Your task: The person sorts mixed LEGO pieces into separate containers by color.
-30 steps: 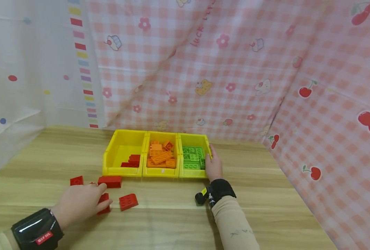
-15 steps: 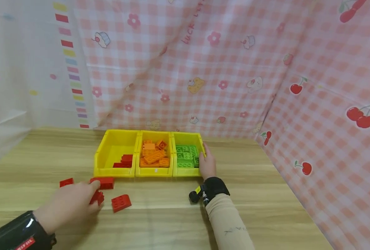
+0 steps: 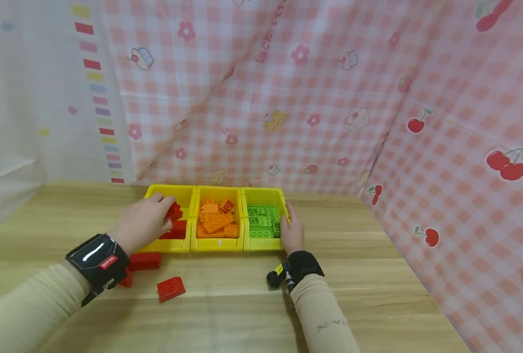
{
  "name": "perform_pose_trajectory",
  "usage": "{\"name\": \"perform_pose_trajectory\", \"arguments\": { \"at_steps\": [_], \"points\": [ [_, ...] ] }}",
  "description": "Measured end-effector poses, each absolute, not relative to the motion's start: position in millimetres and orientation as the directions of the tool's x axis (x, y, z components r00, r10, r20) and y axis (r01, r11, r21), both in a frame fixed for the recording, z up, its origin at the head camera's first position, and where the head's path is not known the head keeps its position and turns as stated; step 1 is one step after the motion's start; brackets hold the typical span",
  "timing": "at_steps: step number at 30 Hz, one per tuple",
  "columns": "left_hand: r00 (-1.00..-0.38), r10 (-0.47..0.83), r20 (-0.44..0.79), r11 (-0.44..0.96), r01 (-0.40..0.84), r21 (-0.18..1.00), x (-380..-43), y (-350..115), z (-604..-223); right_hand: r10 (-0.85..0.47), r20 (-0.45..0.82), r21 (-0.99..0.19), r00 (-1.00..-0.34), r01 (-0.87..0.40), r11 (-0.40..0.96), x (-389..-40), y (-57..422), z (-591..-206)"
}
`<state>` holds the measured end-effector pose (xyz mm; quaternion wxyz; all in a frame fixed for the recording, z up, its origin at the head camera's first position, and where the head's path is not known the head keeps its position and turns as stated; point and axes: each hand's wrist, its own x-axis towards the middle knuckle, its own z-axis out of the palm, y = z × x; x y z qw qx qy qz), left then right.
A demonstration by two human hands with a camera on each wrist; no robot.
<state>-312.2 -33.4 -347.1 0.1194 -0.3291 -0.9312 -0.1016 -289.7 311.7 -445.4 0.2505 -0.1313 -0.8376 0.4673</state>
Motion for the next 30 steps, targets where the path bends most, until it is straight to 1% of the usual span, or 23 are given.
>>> {"name": "perform_pose_trajectory", "arguments": {
  "at_steps": [3,7,15,21,24,30],
  "points": [
    [-0.757,0.588,0.286,0.775,0.628,0.067,-332.6,-29.0,-354.9,0.456,0.284,-0.853,-0.844,-0.005,0.522,-289.7,309.5,-444.9],
    [-0.756,0.602,0.255,0.775,0.63,0.038,-356.3,-17.8,-364.1,0.454,0.279,-0.858,-0.846,-0.007,0.513,-290.9,309.6,-443.5],
    [-0.742,0.649,0.165,0.748,0.663,0.037,-385.7,0.9,-385.5,0.453,0.282,-0.859,-0.846,-0.012,0.512,-288.8,313.0,-445.1],
    [-0.722,0.68,0.124,0.717,0.691,0.093,-393.7,-0.4,-393.4,0.455,0.263,-0.863,-0.851,0.003,0.505,-287.7,309.8,-445.2],
    [-0.713,0.692,0.111,0.704,0.701,0.116,-394.1,-1.5,-391.6,0.447,0.278,-0.856,-0.85,-0.008,0.517,-289.2,310.8,-445.3],
    [-0.722,0.69,0.044,0.716,0.691,0.102,-383.1,-1.7,-387.5,0.452,0.259,-0.868,-0.854,-0.001,0.496,-287.3,312.6,-446.0]
  ]
}}
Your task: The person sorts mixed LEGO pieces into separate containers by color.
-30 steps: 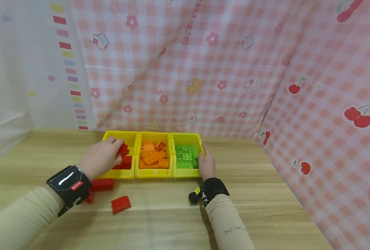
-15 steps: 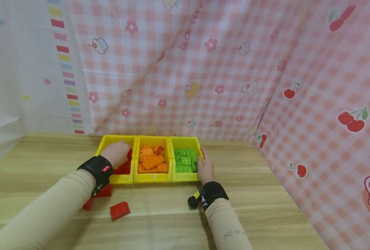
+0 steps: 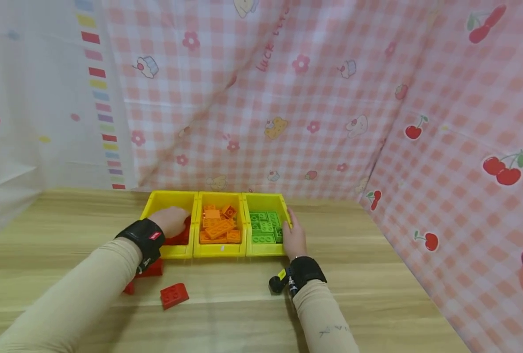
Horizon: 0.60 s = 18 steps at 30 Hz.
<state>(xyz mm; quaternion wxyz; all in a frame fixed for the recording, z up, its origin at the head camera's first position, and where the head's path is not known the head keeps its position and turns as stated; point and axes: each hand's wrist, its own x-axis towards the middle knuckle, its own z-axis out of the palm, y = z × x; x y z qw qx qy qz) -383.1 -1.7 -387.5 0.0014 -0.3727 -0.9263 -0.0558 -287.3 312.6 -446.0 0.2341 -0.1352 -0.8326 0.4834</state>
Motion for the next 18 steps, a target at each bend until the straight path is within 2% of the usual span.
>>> {"name": "perform_pose_trajectory", "arguments": {
  "at_steps": [4,7,10,14,18],
  "points": [
    [-0.697,0.706,0.124,0.692,0.717,0.086,-357.9,-15.6,-378.5,0.446,0.242,-0.871,-0.862,0.01,0.491,-286.0,311.8,-443.8],
    [-0.659,0.725,0.198,0.657,0.749,0.089,-330.6,-38.7,-370.8,0.443,0.246,-0.87,-0.862,0.005,0.493,-285.4,309.9,-442.1],
    [-0.638,0.739,0.217,0.633,0.767,0.1,-304.5,-68.8,-367.1,0.443,0.238,-0.873,-0.864,0.01,0.488,-286.0,309.0,-440.9],
    [-0.606,0.763,0.226,0.609,0.791,0.062,-282.0,-108.8,-376.4,0.433,0.226,-0.871,-0.873,0.018,0.491,-286.1,309.3,-441.2],
    [-0.56,0.788,0.255,0.578,0.816,0.006,-273.7,-136.2,-395.1,0.435,0.221,-0.867,-0.873,0.029,0.498,-284.7,310.7,-442.5]
  ]
}}
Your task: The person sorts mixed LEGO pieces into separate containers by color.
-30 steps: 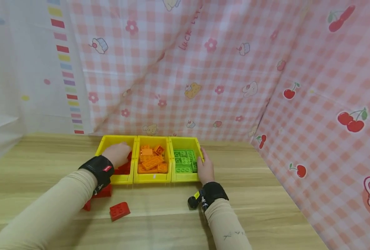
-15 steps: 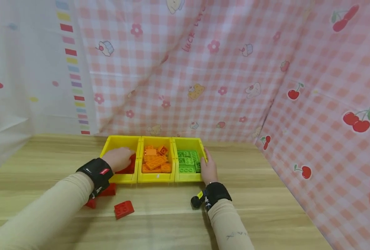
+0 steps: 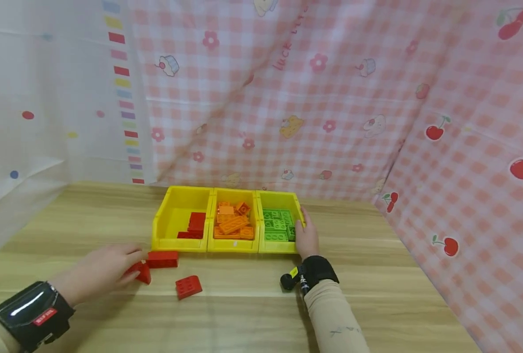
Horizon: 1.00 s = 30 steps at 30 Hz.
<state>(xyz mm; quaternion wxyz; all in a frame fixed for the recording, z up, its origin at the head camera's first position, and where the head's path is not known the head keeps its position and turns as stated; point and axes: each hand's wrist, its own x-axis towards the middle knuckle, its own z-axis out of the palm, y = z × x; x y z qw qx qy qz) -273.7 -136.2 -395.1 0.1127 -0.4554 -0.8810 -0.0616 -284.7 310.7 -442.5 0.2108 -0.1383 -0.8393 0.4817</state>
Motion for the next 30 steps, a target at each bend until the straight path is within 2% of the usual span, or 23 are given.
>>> {"name": "perform_pose_trajectory", "arguments": {
  "at_steps": [3,12,16,20,24,30],
  "points": [
    [-0.543,0.799,0.257,0.563,0.826,-0.003,-274.2,-143.8,-405.5,0.442,0.217,-0.866,-0.87,0.037,0.499,-284.5,314.5,-442.1],
    [-0.623,0.765,0.166,0.626,0.779,0.036,-270.9,-147.9,-408.7,0.441,0.219,-0.872,-0.87,0.028,0.488,-284.0,312.6,-443.1],
    [-0.608,0.779,0.155,0.601,0.794,0.09,-267.2,-148.5,-401.9,0.434,0.239,-0.869,-0.868,0.008,0.495,-284.2,310.3,-443.5],
    [-0.569,0.781,0.26,0.565,0.819,0.095,-265.7,-138.5,-383.5,0.429,0.25,-0.866,-0.868,-0.002,0.5,-284.6,310.5,-442.2],
    [-0.538,0.743,0.398,0.585,0.811,0.005,-278.0,-116.6,-361.3,0.434,0.254,-0.866,-0.864,-0.004,0.5,-284.8,312.2,-441.9],
    [-0.59,0.696,0.409,0.678,0.728,-0.103,-317.7,-88.9,-359.0,0.443,0.253,-0.873,-0.86,-0.006,0.487,-285.2,309.8,-444.4]
  ]
}}
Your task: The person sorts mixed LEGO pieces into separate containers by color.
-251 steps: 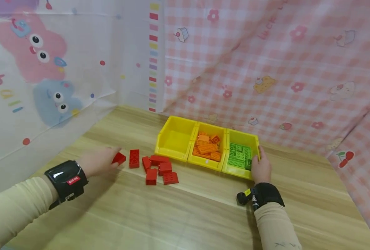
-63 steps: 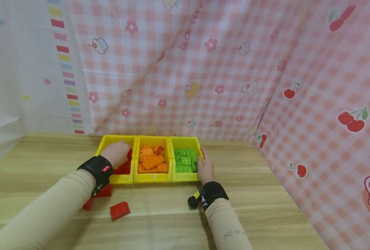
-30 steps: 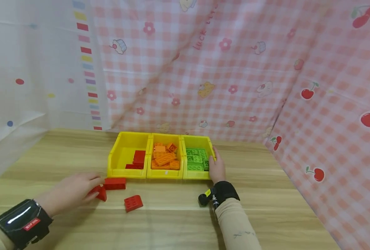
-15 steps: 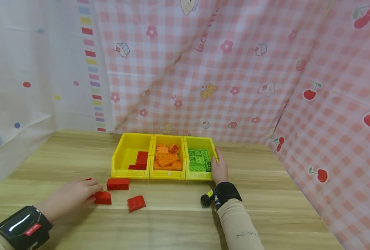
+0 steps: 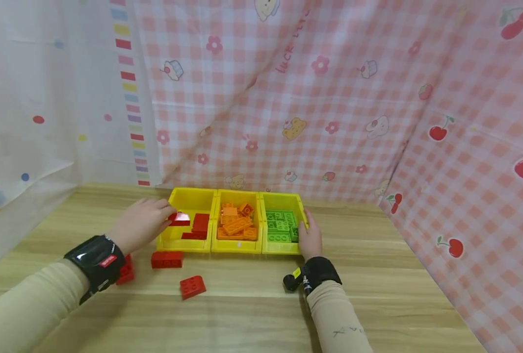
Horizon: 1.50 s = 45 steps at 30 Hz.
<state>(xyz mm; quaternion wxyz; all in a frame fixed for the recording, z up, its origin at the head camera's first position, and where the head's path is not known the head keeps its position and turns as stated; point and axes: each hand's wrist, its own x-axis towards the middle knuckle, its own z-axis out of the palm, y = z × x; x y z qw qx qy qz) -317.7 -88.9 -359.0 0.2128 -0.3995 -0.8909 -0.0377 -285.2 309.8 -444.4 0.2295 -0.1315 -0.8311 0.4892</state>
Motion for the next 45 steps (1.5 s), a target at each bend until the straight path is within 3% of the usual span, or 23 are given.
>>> {"name": "perform_pose_trajectory", "arguments": {
  "at_steps": [7,19,25,28,32,35,38,45],
  "points": [
    [-0.603,0.689,0.403,0.712,0.666,-0.221,-345.0,-82.6,-379.7,0.44,0.248,-0.887,-0.863,-0.019,0.462,-291.5,299.4,-449.6],
    [-0.629,0.679,0.377,0.731,0.626,-0.272,-350.3,-81.2,-392.6,0.432,0.227,-0.886,-0.873,-0.002,0.463,-293.3,296.0,-446.7],
    [-0.658,0.69,0.303,0.724,0.616,-0.311,-348.4,-79.3,-393.5,0.434,0.215,-0.889,-0.875,0.01,0.458,-292.7,295.1,-447.2],
    [-0.644,0.701,0.306,0.713,0.647,-0.271,-344.7,-81.5,-389.9,0.432,0.212,-0.89,-0.877,0.009,0.456,-292.0,295.2,-447.4],
    [-0.627,0.694,0.353,0.689,0.721,-0.074,-329.2,-95.3,-376.2,0.427,0.207,-0.885,-0.88,0.018,0.466,-290.2,297.5,-445.0],
    [-0.653,0.676,0.34,0.683,0.729,0.041,-313.8,-114.2,-370.0,0.43,0.21,-0.881,-0.878,0.021,0.473,-288.8,302.9,-441.4],
    [-0.713,0.648,0.269,0.73,0.682,0.049,-303.1,-133.4,-375.1,0.438,0.213,-0.878,-0.873,0.025,0.477,-286.8,309.8,-438.2],
    [-0.906,0.424,0.007,0.899,0.422,0.121,-292.9,-152.9,-405.3,0.442,0.196,-0.883,-0.876,0.039,0.468,-283.4,320.7,-440.4]
  ]
}}
